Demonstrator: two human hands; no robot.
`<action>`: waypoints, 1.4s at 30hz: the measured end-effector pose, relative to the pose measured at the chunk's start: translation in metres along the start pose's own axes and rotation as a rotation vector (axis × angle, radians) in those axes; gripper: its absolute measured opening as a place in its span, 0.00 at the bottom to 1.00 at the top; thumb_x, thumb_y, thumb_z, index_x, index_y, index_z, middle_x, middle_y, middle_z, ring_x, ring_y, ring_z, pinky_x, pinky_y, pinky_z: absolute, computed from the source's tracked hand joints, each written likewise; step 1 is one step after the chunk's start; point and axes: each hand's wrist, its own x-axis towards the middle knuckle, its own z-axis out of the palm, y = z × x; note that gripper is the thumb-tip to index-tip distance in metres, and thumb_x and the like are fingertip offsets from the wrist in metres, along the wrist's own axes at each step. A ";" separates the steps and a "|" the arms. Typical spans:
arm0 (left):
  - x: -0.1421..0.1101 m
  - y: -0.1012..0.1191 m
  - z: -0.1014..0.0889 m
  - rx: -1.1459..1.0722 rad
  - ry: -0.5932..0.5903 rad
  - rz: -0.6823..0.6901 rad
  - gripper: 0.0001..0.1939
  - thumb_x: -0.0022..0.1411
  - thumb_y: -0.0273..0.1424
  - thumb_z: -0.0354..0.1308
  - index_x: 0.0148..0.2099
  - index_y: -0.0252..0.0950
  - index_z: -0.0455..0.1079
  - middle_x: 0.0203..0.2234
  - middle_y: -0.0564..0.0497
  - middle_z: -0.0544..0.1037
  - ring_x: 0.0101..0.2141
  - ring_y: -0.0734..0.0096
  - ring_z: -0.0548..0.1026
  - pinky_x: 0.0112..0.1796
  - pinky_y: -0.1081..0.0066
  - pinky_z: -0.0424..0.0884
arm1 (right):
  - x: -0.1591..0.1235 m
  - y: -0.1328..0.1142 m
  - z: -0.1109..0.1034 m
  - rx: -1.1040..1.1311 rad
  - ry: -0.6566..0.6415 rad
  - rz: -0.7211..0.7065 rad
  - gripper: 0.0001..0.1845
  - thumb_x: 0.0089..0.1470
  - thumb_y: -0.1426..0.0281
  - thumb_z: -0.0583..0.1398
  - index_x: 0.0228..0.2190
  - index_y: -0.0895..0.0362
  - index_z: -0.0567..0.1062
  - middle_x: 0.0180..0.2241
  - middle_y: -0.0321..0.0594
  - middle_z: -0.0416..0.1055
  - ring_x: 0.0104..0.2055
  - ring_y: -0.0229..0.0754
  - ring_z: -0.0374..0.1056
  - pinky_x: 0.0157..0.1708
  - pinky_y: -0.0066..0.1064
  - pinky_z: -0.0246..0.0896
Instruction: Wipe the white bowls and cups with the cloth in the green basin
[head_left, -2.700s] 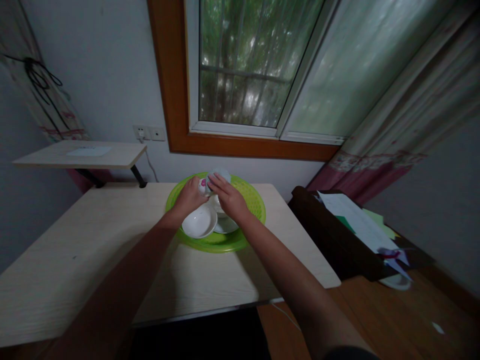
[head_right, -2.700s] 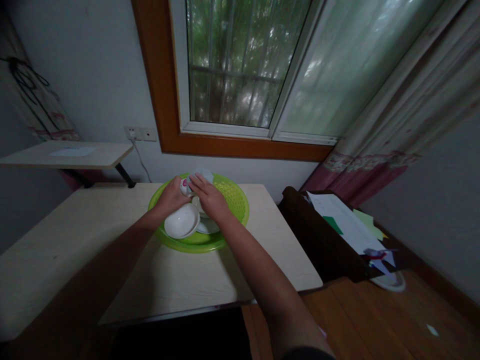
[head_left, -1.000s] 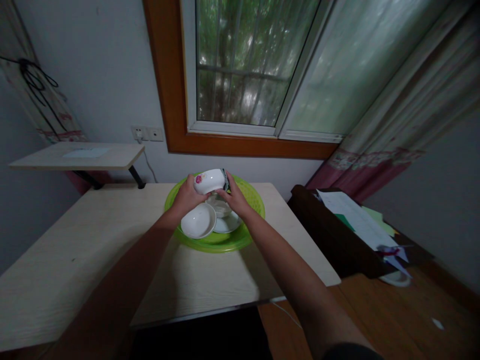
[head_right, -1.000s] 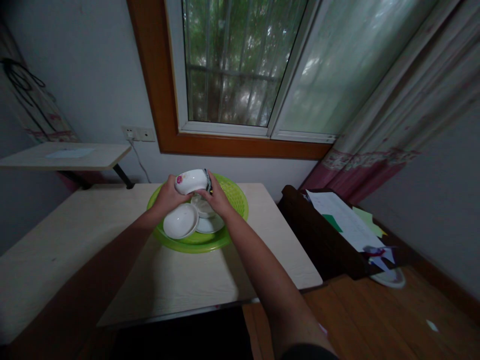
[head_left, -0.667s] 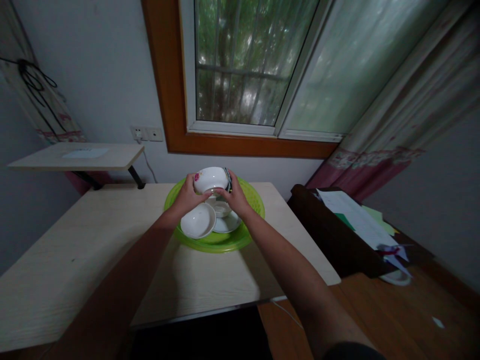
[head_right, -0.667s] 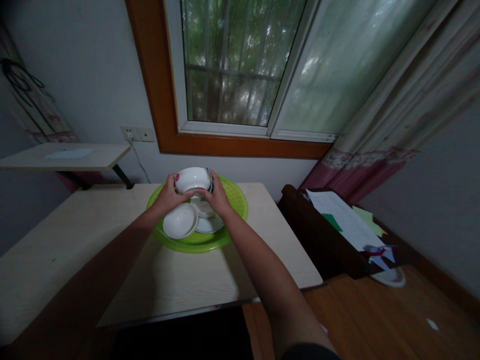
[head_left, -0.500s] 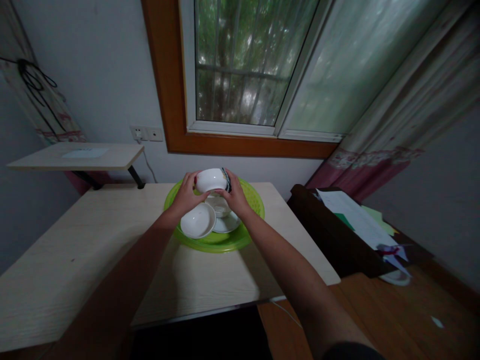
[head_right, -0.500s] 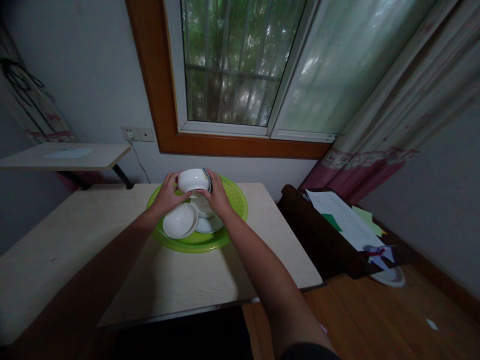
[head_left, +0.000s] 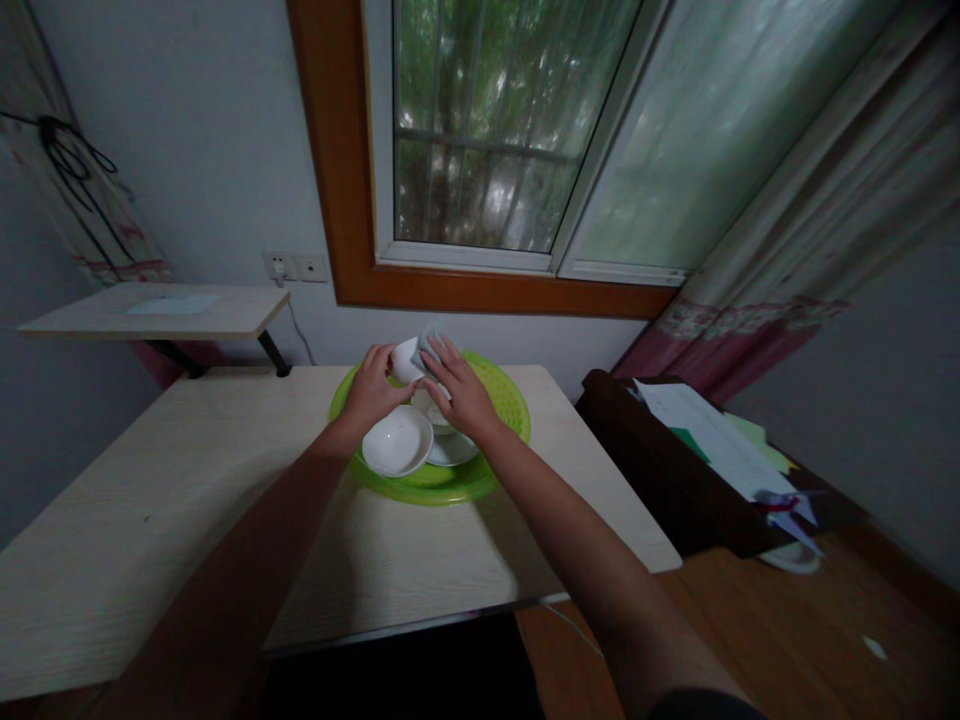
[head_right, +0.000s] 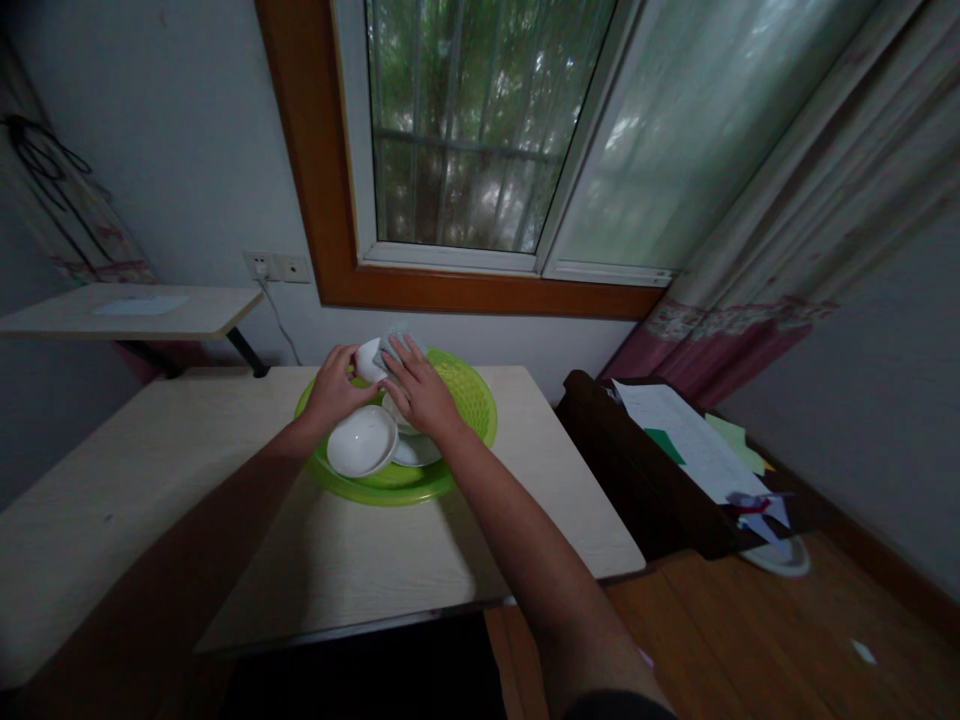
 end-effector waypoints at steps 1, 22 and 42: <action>0.000 0.001 -0.001 0.006 -0.001 0.000 0.28 0.52 0.30 0.71 0.54 0.39 0.66 0.46 0.47 0.72 0.47 0.60 0.74 0.48 0.62 0.74 | 0.001 -0.004 0.000 -0.017 -0.032 -0.036 0.26 0.72 0.62 0.55 0.68 0.49 0.67 0.73 0.44 0.59 0.79 0.49 0.42 0.75 0.55 0.46; 0.000 -0.002 0.002 0.037 -0.036 0.004 0.28 0.51 0.30 0.71 0.53 0.41 0.65 0.48 0.46 0.73 0.49 0.58 0.74 0.49 0.62 0.73 | -0.006 0.022 0.005 0.165 0.250 0.348 0.31 0.73 0.53 0.47 0.63 0.54 0.74 0.64 0.47 0.72 0.68 0.49 0.66 0.71 0.49 0.57; 0.000 0.002 0.003 0.083 -0.033 -0.044 0.25 0.51 0.29 0.71 0.47 0.40 0.63 0.43 0.48 0.73 0.44 0.61 0.73 0.46 0.63 0.71 | -0.005 0.027 0.010 0.145 0.191 0.369 0.30 0.72 0.56 0.48 0.64 0.55 0.73 0.66 0.48 0.70 0.70 0.50 0.64 0.73 0.52 0.54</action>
